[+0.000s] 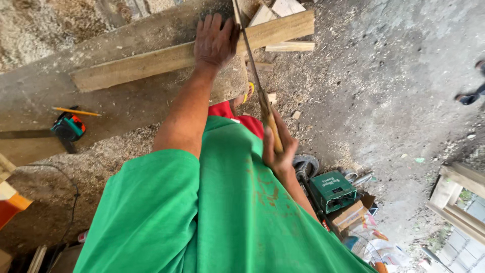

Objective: The person picks up a wooden plank from a pile, places it on the workbench, measures it with a tape measure, marks it with a pencil, and saws it with a hand saw. They then reposition the wood, measure and mark again, saw another section, and finally use an electric planer on the wood.

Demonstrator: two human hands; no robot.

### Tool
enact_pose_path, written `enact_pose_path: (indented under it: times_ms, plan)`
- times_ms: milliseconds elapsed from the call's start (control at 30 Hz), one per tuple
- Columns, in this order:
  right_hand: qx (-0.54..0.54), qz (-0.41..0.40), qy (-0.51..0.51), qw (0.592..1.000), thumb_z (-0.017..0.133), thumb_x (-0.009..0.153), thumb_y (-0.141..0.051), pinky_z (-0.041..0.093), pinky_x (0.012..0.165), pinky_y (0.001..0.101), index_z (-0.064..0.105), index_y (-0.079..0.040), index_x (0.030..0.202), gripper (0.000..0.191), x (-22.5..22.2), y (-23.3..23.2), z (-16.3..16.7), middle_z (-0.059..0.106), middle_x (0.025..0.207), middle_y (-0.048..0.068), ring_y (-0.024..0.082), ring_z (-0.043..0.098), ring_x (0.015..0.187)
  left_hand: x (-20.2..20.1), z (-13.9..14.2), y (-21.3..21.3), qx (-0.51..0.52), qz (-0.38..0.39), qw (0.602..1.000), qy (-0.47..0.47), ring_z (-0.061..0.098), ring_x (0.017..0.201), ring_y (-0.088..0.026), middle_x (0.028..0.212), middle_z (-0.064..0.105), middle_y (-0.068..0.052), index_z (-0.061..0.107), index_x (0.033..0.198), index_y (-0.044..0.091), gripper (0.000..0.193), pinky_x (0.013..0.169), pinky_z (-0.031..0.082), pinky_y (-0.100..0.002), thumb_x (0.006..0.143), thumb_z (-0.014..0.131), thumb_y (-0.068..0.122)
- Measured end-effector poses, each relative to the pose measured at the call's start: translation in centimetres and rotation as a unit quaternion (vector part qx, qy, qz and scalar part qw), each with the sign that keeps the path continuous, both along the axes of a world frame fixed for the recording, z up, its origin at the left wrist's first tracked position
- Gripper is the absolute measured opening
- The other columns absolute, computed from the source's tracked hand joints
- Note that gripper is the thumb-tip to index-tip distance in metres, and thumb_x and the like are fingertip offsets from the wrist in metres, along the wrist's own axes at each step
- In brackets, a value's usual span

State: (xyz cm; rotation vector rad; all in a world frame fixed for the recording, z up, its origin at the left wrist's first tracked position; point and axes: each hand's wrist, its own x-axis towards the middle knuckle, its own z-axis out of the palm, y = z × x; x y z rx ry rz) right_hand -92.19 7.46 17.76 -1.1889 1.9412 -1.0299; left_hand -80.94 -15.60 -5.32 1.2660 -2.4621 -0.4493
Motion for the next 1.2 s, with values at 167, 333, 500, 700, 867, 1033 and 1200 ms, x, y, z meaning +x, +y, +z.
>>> enact_pose_path:
  times_ms: [167,333,500,700,867,1033,1200]
  plan:
    - [0.026,-0.018,-0.012,0.999,0.058,0.105,-0.014,0.058,0.068,0.0296,0.058,0.006,0.143,0.043,-0.6,-7.5,-6.9,0.075,0.095,0.017,0.014,0.072,0.075,0.1,-0.2,0.4,-0.027,0.008,0.999,0.013,0.049,0.089,-0.028,0.093,0.050,-0.009,0.063,0.098,0.014,0.021,0.077,0.038,-0.043,0.107,0.061,0.033]
    - [0.000,-0.009,-0.020,1.000,0.055,0.109,-0.012,0.056,0.088,0.0338,0.053,0.008,0.145,0.042,-0.4,-1.3,-2.4,0.073,0.121,0.023,0.024,0.072,0.102,0.0,-0.1,0.3,-0.025,0.008,1.000,0.015,0.050,0.090,-0.029,0.093,0.050,-0.010,0.062,0.095,0.014,0.022,0.079,0.039,-0.045,0.104,0.064,0.033]
    - [0.019,-0.023,-0.029,0.999,0.055,0.107,-0.013,0.058,0.097,0.0342,0.053,0.009,0.144,0.043,-0.1,0.4,0.9,0.071,0.127,0.026,0.027,0.073,0.114,0.0,0.1,0.1,-0.016,0.010,1.000,0.016,0.051,0.093,-0.030,0.095,0.051,-0.011,0.062,0.097,0.013,0.018,0.080,0.040,-0.045,0.100,0.066,0.031]
    - [-0.013,-0.030,0.001,0.999,0.060,0.107,-0.016,0.059,0.084,0.0302,0.061,0.005,0.139,0.039,-0.8,-7.9,-9.6,0.076,0.112,0.020,0.017,0.074,0.096,-0.1,-0.5,0.7,-0.030,0.011,0.999,0.036,0.051,0.094,-0.031,0.097,0.052,-0.010,0.064,0.100,0.014,0.019,0.080,0.040,-0.046,0.101,0.069,0.032]
    - [0.001,-0.025,-0.034,0.999,0.057,0.108,-0.012,0.058,0.092,0.0314,0.053,0.011,0.142,0.042,-0.4,1.2,-3.4,0.073,0.124,0.022,0.020,0.072,0.107,0.0,-1.0,0.5,-0.032,0.014,0.999,0.023,0.051,0.099,-0.030,0.100,0.051,-0.011,0.064,0.101,0.013,0.021,0.083,0.041,-0.047,0.102,0.068,0.033]
    - [0.001,-0.023,-0.039,0.999,0.056,0.107,-0.010,0.058,0.096,0.0326,0.053,0.012,0.143,0.042,-0.3,0.8,-0.2,0.072,0.126,0.023,0.023,0.073,0.111,0.1,-1.0,0.1,0.026,-0.003,0.999,-0.019,0.050,0.093,-0.029,0.096,0.051,-0.011,0.064,0.101,0.011,0.023,0.080,0.040,-0.047,0.106,0.065,0.033]
    - [0.084,-0.063,-0.028,0.994,0.067,0.100,-0.013,0.059,0.077,0.0305,0.062,0.001,0.140,0.043,-0.4,-9.3,-10.6,0.077,0.100,0.019,0.019,0.073,0.082,0.1,-1.2,0.5,0.008,0.003,1.000,0.003,0.049,0.092,-0.028,0.096,0.050,-0.009,0.064,0.102,0.013,0.021,0.082,0.040,-0.046,0.108,0.064,0.034]
